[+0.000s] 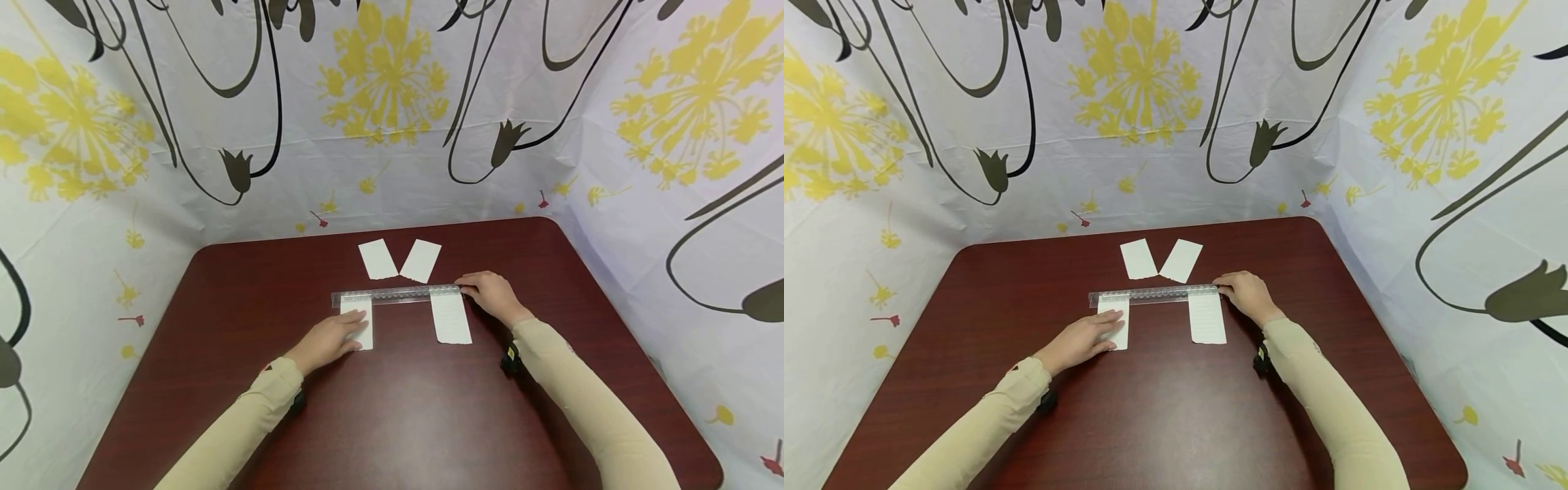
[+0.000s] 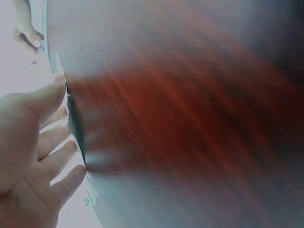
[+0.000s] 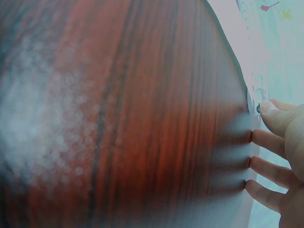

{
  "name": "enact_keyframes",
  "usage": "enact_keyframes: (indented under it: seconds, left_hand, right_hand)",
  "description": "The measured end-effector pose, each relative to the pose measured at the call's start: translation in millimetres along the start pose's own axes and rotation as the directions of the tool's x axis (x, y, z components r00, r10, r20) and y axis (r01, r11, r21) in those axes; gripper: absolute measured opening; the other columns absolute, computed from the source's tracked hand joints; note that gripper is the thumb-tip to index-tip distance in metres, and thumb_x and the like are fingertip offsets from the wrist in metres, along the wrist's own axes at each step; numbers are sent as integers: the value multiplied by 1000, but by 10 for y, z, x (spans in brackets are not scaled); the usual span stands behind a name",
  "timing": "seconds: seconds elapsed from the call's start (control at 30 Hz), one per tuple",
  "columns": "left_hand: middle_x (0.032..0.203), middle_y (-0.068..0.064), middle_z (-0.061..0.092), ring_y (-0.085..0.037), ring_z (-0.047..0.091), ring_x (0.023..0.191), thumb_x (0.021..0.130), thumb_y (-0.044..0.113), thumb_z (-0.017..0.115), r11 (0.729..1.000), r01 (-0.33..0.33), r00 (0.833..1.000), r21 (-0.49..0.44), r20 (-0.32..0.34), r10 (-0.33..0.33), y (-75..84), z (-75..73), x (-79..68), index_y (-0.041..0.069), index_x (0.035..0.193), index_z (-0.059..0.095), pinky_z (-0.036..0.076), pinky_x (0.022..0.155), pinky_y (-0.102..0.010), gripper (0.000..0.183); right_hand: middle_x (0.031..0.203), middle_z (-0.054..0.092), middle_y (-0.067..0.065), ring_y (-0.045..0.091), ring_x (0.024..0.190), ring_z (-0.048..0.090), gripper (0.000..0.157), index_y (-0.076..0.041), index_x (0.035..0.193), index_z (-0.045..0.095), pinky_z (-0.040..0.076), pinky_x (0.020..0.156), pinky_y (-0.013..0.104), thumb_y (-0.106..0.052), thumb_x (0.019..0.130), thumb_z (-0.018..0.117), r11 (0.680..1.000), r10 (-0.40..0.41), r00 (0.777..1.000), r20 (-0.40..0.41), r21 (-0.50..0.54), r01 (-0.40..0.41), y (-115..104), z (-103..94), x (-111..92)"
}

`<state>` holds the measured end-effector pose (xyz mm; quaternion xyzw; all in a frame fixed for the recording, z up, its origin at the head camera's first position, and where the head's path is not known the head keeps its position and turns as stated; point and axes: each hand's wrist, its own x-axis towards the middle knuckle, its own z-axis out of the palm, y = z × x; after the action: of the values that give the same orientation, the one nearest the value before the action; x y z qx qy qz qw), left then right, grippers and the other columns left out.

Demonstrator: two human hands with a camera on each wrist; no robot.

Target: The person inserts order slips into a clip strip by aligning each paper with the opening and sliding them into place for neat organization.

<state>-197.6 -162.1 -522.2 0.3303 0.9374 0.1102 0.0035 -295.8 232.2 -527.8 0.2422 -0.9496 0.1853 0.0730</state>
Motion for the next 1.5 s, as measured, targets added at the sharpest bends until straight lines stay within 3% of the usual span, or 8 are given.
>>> enact_keyframes:
  seconds: [0.23,0.63,0.9,1.5]
  left_hand:
    - [153,-7,49,-24,45,143,96,33,65,999,31,999,-8,20,-31,4,12,0,7,141,55,42,115,-41,53]
    - [153,-7,49,-24,46,143,96,33,65,1000,24,1000,-15,13,-24,9,15,26,7,141,55,42,115,-41,53]
    - [151,-12,50,-29,47,141,94,32,66,999,-26,1000,-24,-5,26,42,18,62,5,139,56,40,116,-43,54]
    - [152,-11,49,-29,46,142,95,33,65,1000,-12,1000,-14,16,12,71,-8,79,5,140,55,41,116,-43,54]
  right_hand:
    - [124,72,9,31,116,66,28,-16,122,72,54,96,51,-19,94,67,1000,5,1000,4,-3,-5,9,7,4]
    - [123,72,8,31,116,67,27,-16,121,72,54,95,52,-18,94,67,1000,5,1000,-7,-1,-5,28,-5,3]
    - [123,72,9,31,116,66,27,-15,120,73,54,95,53,-18,94,67,1000,6,1000,-13,16,-6,27,17,2]
    - [124,72,8,30,117,66,28,-17,121,72,54,95,52,-18,93,68,1000,2,1000,4,6,-2,28,10,19]
